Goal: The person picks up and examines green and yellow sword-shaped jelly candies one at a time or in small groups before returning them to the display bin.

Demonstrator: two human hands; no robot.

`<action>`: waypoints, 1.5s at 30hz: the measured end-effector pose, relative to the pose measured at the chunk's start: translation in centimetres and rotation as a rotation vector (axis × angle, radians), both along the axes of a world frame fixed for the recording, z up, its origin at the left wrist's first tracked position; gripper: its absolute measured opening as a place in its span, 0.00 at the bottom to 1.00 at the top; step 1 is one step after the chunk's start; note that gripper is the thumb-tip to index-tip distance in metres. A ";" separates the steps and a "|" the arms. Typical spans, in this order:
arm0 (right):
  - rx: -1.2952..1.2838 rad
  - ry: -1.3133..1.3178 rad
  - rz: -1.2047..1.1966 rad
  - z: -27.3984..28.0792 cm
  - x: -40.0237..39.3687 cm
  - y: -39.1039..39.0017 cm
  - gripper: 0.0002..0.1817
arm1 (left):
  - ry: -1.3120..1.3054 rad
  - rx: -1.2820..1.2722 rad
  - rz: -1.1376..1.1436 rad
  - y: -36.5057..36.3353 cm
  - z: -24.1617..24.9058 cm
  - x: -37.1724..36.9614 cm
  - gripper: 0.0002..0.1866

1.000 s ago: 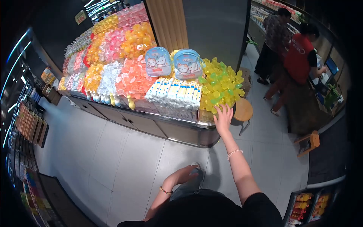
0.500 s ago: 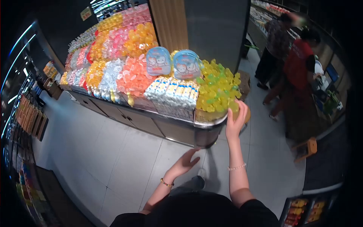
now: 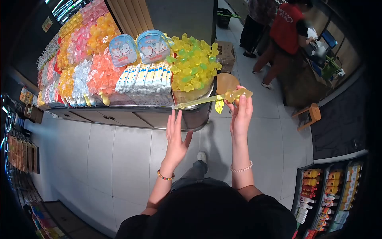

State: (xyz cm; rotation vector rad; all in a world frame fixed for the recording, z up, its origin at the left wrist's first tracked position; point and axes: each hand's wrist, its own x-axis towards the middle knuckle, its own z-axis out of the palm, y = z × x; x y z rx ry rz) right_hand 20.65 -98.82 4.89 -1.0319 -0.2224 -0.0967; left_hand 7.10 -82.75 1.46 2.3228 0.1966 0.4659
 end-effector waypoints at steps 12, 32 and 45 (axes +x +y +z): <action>-0.917 -0.534 -0.142 -5.3 12.0 7.6 0.20 | 0.255 -0.320 -0.011 -0.4 -7.0 3.4 0.27; -1.140 -0.843 0.129 -12.8 17.6 8.0 0.22 | 0.209 -0.350 -0.137 -4.6 -8.2 10.4 0.25; -1.202 -1.039 0.180 -16.1 19.3 5.3 0.28 | 0.263 -0.355 0.109 -12.0 -3.6 3.4 0.26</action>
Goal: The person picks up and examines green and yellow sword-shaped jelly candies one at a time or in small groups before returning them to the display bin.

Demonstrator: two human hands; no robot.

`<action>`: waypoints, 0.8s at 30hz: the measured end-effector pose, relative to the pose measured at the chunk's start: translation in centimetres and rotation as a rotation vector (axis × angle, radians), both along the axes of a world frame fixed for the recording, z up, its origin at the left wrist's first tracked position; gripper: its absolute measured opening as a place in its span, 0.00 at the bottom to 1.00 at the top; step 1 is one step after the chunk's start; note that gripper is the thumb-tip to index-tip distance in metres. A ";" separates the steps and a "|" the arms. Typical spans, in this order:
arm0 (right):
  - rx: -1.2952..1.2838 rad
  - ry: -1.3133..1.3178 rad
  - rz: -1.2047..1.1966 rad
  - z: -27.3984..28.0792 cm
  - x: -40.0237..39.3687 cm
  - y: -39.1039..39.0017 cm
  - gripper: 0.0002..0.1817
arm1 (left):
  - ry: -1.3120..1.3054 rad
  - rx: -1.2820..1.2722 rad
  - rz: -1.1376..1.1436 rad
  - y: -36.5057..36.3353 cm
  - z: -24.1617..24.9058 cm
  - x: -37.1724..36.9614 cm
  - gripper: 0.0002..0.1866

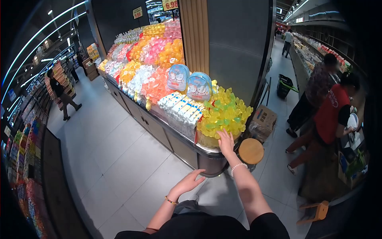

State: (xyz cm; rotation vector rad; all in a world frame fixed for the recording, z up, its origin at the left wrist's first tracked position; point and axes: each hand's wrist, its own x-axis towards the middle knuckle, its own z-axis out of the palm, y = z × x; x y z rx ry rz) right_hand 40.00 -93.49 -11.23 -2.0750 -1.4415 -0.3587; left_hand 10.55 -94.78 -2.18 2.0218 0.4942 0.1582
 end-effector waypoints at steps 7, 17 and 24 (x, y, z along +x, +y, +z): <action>-0.074 0.153 -0.120 0.6 0.0 1.8 0.27 | 0.033 0.028 -0.061 -1.4 0.5 -0.6 0.26; -0.081 0.064 -0.156 -0.2 -0.5 2.6 0.27 | 0.005 0.008 -0.234 2.7 1.2 0.0 0.27; 0.300 0.186 -0.216 3.1 -6.6 4.1 0.29 | 0.019 0.053 -0.433 11.8 -0.2 0.9 0.29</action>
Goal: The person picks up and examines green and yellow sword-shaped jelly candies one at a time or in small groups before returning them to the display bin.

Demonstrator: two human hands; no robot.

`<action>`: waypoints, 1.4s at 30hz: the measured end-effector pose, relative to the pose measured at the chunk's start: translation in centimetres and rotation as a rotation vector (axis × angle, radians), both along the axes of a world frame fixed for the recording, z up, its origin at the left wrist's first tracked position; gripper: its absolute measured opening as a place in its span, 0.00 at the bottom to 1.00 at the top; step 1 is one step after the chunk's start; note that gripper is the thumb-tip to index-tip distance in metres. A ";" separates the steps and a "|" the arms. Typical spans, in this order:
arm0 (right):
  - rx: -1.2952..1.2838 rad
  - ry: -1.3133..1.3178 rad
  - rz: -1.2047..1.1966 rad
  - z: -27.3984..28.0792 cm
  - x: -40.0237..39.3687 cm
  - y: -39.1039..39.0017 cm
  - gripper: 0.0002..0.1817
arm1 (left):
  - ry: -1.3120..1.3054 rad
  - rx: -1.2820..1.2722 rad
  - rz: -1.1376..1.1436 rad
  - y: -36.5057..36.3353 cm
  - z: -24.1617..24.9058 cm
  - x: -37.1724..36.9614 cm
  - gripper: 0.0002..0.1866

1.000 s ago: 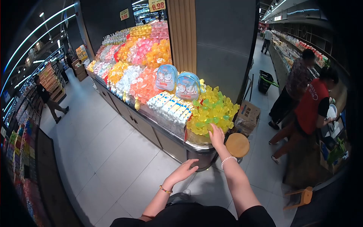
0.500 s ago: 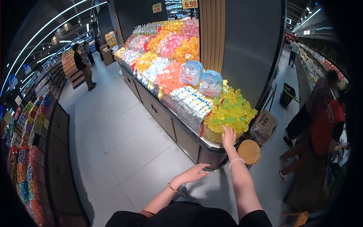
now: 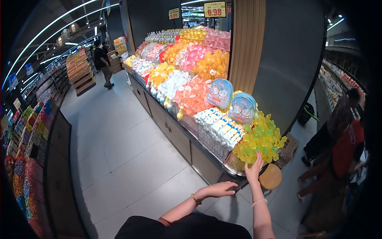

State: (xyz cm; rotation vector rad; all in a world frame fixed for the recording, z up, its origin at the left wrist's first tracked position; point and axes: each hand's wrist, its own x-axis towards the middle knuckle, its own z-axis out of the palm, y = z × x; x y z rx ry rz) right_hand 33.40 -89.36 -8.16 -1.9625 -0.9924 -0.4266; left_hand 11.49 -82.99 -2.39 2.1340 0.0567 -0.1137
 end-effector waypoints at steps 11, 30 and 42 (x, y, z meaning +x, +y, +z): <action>-0.073 -0.331 -0.275 -2.0 1.2 4.1 0.08 | -0.037 -0.085 0.005 12.2 -2.2 -1.3 0.27; -0.043 -0.151 -0.247 4.9 2.3 4.1 0.15 | -0.007 -0.103 0.242 17.7 -4.2 -6.4 0.29; -0.382 -0.207 -0.578 0.6 8.1 6.3 0.28 | 0.151 -0.083 -0.098 15.4 -7.9 -1.4 0.34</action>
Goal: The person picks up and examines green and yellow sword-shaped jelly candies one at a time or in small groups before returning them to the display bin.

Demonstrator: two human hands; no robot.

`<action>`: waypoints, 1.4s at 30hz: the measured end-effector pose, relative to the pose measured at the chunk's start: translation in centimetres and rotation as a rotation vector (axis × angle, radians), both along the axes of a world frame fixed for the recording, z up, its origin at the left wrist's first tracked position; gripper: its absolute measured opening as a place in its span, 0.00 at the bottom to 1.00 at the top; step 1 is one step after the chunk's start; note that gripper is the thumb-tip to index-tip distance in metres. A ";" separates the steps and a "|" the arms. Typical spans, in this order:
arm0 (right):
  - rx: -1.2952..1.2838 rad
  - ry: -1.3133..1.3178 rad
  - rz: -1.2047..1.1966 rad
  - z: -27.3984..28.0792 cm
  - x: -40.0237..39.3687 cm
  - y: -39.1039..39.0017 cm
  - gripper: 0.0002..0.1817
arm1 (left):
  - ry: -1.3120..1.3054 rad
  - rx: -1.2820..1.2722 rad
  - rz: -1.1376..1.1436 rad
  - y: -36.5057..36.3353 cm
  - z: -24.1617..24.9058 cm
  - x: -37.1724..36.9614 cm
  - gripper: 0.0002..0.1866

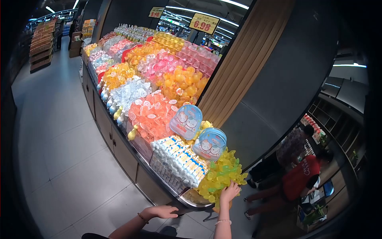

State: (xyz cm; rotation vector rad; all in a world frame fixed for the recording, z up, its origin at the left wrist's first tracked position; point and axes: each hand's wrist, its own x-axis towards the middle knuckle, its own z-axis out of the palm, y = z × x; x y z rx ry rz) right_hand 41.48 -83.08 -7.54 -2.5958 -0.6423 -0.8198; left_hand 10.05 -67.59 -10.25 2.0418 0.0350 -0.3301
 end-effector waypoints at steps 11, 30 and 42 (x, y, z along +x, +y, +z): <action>0.461 0.058 0.083 -0.7 -0.7 -0.2 0.29 | 0.046 -0.011 0.039 0.7 -0.4 -3.2 0.33; 0.730 0.067 0.129 0.8 -5.9 -3.0 0.21 | -0.024 0.015 0.053 0.4 1.7 -0.4 0.34; 0.935 -0.287 0.423 13.4 -15.6 -3.4 0.24 | -0.057 -0.027 0.159 0.7 3.5 -2.9 0.33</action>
